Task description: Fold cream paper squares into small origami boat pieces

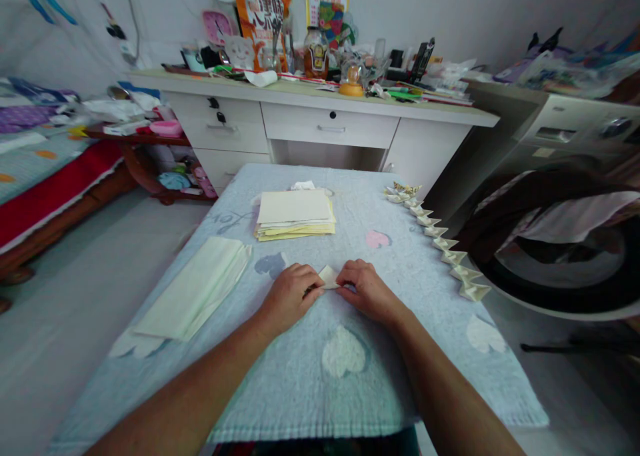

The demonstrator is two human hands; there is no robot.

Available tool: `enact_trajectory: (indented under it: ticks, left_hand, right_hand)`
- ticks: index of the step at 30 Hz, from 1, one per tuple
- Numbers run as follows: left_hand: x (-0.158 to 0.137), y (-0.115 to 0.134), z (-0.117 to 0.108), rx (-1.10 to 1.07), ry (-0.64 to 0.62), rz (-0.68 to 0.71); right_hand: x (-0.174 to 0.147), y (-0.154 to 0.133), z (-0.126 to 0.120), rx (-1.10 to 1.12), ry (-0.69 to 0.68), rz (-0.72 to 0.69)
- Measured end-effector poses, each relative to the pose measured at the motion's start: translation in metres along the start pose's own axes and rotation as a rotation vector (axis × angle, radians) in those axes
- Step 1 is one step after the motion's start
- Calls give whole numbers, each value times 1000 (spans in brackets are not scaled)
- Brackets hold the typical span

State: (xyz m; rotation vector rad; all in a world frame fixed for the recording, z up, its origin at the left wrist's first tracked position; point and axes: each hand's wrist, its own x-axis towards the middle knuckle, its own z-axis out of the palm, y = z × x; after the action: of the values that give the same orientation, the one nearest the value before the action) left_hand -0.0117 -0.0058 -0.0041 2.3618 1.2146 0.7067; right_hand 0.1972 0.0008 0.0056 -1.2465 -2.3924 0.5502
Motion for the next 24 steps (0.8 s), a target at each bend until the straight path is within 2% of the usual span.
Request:
enact_trajectory:
  ticks: [8,24]
  left_hand:
    - [1,-4,2,69,17,-79]
    - [2,-6,-3,98,24,-161]
  right_hand:
    - [0,0,-4,6,17,104]
    - [3,-2,0,-77,10,196]
